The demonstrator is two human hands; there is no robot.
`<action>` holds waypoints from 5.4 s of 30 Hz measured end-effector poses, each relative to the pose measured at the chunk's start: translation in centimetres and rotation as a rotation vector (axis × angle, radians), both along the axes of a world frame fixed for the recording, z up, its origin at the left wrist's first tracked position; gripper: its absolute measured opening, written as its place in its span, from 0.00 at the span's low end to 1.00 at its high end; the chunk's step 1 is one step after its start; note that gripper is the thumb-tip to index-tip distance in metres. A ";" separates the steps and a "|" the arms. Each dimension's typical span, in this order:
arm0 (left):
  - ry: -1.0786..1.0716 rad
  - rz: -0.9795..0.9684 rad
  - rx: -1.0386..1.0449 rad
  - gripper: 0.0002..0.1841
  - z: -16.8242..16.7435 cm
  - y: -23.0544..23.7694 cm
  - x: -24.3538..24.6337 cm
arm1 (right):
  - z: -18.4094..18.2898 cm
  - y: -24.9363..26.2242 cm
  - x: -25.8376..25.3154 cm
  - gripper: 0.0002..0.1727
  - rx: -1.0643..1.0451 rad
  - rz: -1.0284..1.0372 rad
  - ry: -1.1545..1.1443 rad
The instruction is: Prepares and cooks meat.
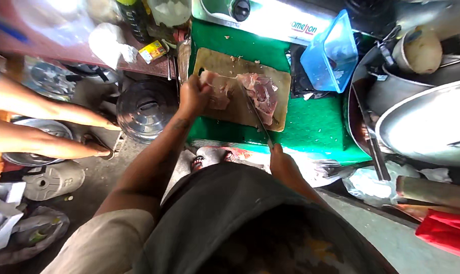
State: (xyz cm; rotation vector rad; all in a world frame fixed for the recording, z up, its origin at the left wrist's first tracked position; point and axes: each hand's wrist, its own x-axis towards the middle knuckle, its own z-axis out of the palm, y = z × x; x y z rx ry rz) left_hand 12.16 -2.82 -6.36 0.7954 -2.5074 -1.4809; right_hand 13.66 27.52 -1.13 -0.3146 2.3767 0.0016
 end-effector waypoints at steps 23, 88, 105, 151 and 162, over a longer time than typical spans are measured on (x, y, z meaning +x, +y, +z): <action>0.022 -0.317 -0.299 0.27 1.6 1.8 2.9 | 2.5 -1.2 0.7 0.20 -0.412 -0.097 0.304; 0.425 -0.159 0.410 0.18 13.5 2.0 -3.9 | 3.9 1.9 1.3 0.21 -0.596 -0.210 -0.054; -0.096 -0.718 -0.455 0.29 11.2 4.3 -7.5 | -1.0 5.2 1.6 0.17 -0.630 -0.303 0.207; 0.405 -0.551 -0.164 0.11 -1.7 6.6 -0.6 | -0.9 -3.2 1.4 0.18 -0.415 -0.143 0.105; 0.426 -0.571 -0.191 0.11 -3.1 6.0 -1.9 | -3.2 -7.0 -2.3 0.21 -0.374 -0.161 0.155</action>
